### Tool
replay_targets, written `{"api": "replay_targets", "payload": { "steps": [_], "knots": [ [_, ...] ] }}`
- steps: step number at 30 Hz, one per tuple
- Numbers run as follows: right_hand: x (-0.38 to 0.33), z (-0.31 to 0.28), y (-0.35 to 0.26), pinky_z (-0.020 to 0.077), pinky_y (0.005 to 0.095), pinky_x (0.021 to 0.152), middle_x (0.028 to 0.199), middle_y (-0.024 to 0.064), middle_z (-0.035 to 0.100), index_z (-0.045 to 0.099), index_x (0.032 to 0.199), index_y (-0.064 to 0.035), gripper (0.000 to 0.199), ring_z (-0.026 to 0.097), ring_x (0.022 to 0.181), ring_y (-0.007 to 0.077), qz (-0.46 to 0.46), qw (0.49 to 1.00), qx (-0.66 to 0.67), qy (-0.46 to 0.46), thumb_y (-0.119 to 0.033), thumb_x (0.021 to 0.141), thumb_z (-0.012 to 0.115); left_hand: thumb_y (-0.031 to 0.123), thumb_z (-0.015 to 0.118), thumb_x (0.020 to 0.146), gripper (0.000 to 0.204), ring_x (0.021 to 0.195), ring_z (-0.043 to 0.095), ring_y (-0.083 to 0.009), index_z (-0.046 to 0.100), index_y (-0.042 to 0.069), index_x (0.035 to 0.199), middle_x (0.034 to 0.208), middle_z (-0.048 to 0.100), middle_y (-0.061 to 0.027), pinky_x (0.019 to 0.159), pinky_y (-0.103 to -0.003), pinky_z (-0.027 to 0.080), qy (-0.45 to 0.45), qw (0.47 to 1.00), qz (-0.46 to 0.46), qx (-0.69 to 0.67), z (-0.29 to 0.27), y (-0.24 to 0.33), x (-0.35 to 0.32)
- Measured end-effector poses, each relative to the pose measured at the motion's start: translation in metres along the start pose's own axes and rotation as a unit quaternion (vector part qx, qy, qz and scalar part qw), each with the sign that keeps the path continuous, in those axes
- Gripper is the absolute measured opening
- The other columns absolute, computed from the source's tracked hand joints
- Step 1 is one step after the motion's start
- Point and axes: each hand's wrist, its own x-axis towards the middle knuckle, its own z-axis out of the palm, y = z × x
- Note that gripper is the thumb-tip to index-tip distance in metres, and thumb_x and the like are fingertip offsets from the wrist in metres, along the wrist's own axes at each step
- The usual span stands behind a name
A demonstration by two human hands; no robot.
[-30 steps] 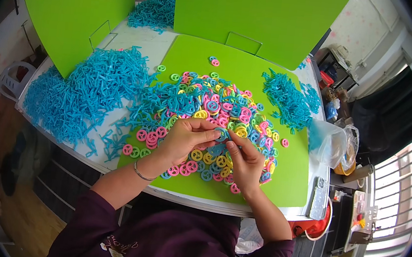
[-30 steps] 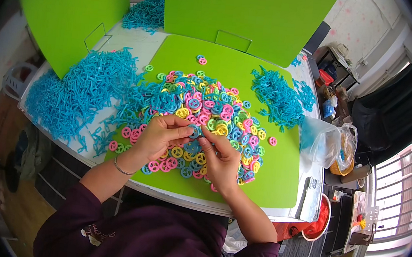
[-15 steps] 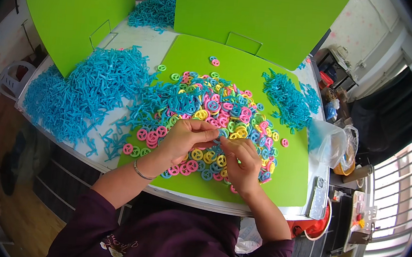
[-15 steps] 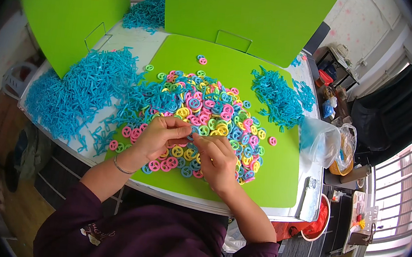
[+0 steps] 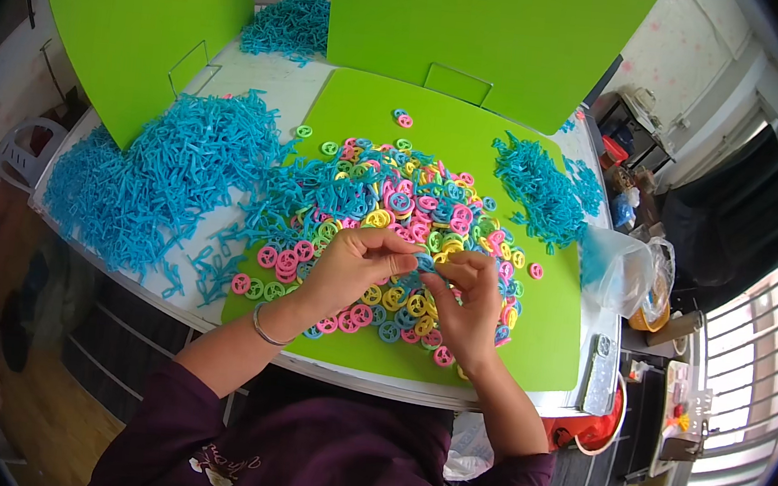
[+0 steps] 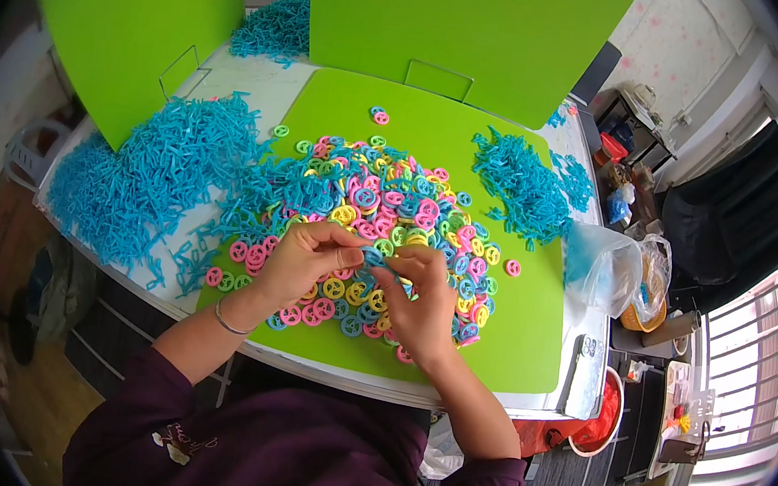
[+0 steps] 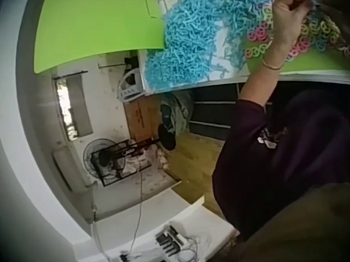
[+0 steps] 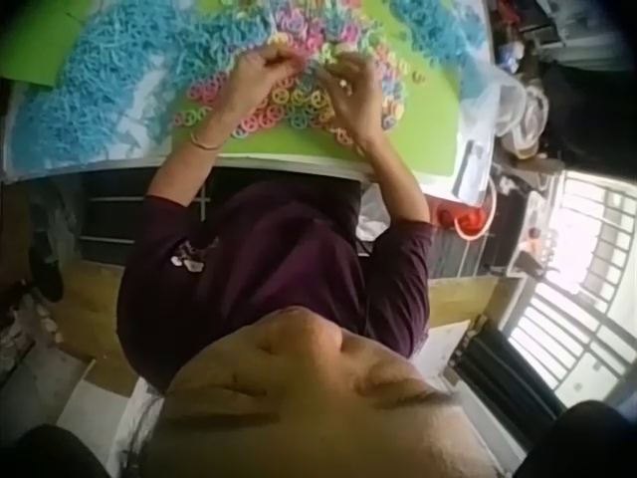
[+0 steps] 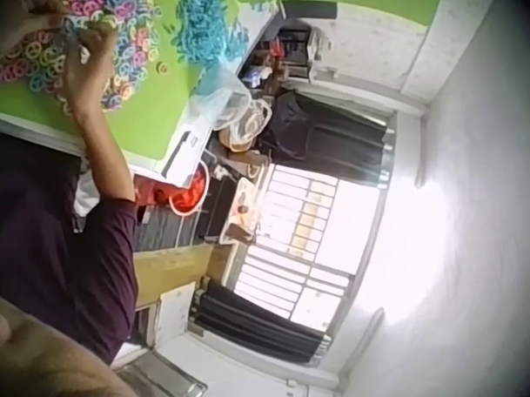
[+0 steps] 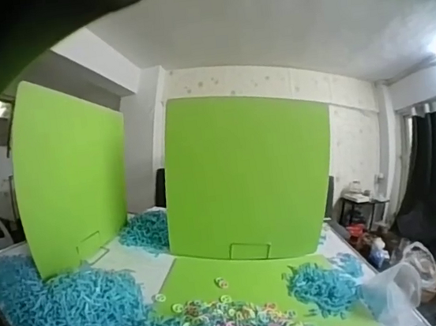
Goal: Sorting colorful plastic rings on a workbench.
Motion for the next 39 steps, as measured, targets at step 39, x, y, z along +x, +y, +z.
{"api": "replay_targets", "payload": {
  "steps": [39],
  "knots": [
    [-0.02, -0.007, -0.036, 0.05, 0.0343, 0.069, 0.108, 0.0077, 0.063, 0.055, 0.128, -0.0125, 0.051, 0.062, 0.085, 0.0248, -0.308, 0.777, -0.532, -0.132, -0.009, 0.078, 0.062, 0.012, 0.072, 0.074, 0.021, 0.078, 0.062, -0.0261, 0.06, 0.006, 0.091, 0.085, 0.064, -0.0098, 0.07, -0.037, 0.05, -0.1, 0.83, 0.245, 0.491, -0.006, -0.007, -0.001]
  ]
}}
